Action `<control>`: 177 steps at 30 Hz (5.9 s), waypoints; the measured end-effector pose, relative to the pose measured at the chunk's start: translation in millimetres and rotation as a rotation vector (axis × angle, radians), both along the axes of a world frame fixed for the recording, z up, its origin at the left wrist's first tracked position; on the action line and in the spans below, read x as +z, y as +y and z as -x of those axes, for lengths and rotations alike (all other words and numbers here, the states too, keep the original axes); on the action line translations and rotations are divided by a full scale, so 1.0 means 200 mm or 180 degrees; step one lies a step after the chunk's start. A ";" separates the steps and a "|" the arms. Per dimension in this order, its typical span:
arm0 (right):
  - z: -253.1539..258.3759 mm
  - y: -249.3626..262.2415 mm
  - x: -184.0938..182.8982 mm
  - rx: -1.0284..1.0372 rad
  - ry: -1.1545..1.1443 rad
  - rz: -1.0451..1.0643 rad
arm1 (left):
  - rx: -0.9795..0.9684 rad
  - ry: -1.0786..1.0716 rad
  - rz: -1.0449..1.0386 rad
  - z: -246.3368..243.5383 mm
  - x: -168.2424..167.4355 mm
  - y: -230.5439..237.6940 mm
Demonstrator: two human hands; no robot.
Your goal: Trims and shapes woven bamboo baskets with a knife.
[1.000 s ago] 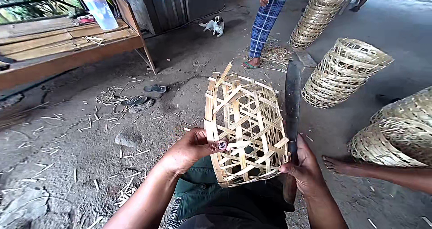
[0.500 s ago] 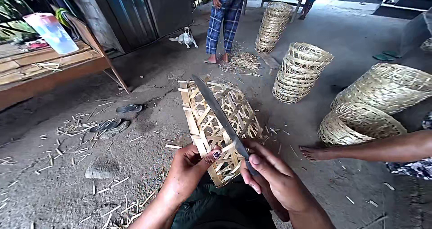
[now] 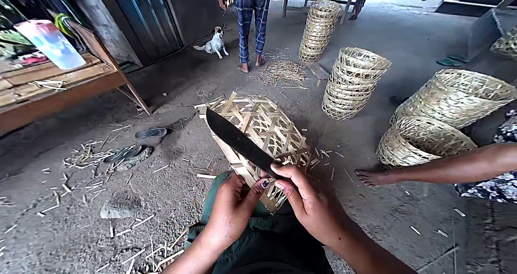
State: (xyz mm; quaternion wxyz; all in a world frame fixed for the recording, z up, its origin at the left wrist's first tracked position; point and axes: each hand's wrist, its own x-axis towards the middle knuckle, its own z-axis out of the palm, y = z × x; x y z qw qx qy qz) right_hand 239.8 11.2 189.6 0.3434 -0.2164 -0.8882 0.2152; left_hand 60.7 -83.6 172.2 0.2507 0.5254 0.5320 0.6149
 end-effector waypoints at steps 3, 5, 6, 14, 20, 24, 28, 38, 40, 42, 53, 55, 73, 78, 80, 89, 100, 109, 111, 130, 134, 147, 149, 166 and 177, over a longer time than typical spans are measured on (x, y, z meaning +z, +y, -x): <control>-0.01 0.00 0.02 -0.0337 -0.0055 -0.0446 | -0.0062 -0.0177 -0.0086 0.00 0.02 0.02; -0.03 0.02 0.02 -0.0252 -0.0016 -0.0157 | -0.0200 -0.0208 -0.0140 0.04 0.02 0.01; -0.05 0.03 0.02 -0.0088 -0.0033 0.0118 | -0.0267 -0.0218 -0.0151 0.05 0.02 0.00; -0.02 0.04 -0.03 -0.0015 -0.0092 -0.0655 | -0.0248 -0.0487 -0.0270 0.08 -0.05 -0.02; -0.18 0.16 0.04 -0.0803 -0.0297 -0.1267 | -0.0529 -0.0123 -0.0063 0.27 0.00 -0.12; -0.42 0.42 0.09 -0.1546 0.0153 0.0196 | -0.1053 -0.0578 0.0345 0.46 -0.02 -0.18; -0.31 0.33 0.00 -0.0516 0.0994 0.1474 | -0.0542 -0.1003 0.0506 0.42 -0.06 -0.10; 0.10 0.16 -0.20 0.0486 0.1388 0.1859 | 0.1111 0.0373 0.1095 0.33 -0.12 -0.11; 0.10 0.15 -0.21 0.0404 0.1474 0.1933 | 0.1191 0.0536 0.1100 0.31 -0.10 -0.10; 0.09 0.14 -0.22 0.0348 0.1510 0.2036 | 0.1325 0.0735 0.1099 0.29 -0.10 -0.09; 0.03 0.12 -0.25 0.0228 0.1606 0.2129 | 0.1673 0.1487 0.1009 0.21 -0.09 -0.06; 0.03 0.12 -0.25 0.0229 0.1641 0.2131 | 0.1773 0.1618 0.1053 0.20 -0.08 -0.06; -0.07 0.14 -0.31 0.0645 0.1754 0.2513 | -0.1608 -0.1553 0.0376 0.38 -0.16 -0.16; -0.05 0.09 -0.30 0.0758 0.1680 0.2487 | -0.1130 -0.1960 0.0028 0.47 -0.05 -0.24; -0.04 0.08 -0.29 0.0795 0.1610 0.2408 | -0.0884 -0.2087 0.0082 0.48 0.03 -0.27; 0.01 0.04 -0.28 0.0864 0.1381 0.1977 | -0.0299 -0.2710 0.0784 0.45 0.09 -0.29; 0.00 0.06 -0.28 0.0927 0.1458 0.2022 | -0.0977 -0.2527 0.0909 0.45 0.06 -0.34; -0.05 0.11 -0.35 0.0941 0.1636 0.2216 | -0.0557 -0.1696 0.0699 0.36 0.10 -0.22; -0.07 0.12 -0.35 0.0857 0.1639 0.2238 | -0.0695 -0.1541 0.0553 0.36 0.10 -0.19; -0.09 0.26 -0.18 0.0124 0.1414 0.1129 | -0.0061 -0.2010 0.0371 0.24 0.10 -0.08; -0.05 0.27 -0.27 0.0457 0.1492 0.1964 | -0.0161 -0.2300 0.0481 0.27 0.08 -0.11; -0.12 0.32 -0.27 -0.0122 0.1630 0.1641 | 0.0104 -0.1063 0.0150 0.12 0.10 -0.02; -0.11 0.27 -0.20 0.0031 0.1903 0.1473 | 0.0210 -0.0983 -0.0084 0.11 0.11 0.01; -0.01 0.01 -0.08 0.1156 0.1085 0.1923 | 0.0261 -0.0446 -0.0401 0.01 0.03 0.03; 0.04 -0.02 -0.11 0.0123 0.0586 0.0495 | 0.0204 -0.0508 -0.0364 0.01 0.04 0.00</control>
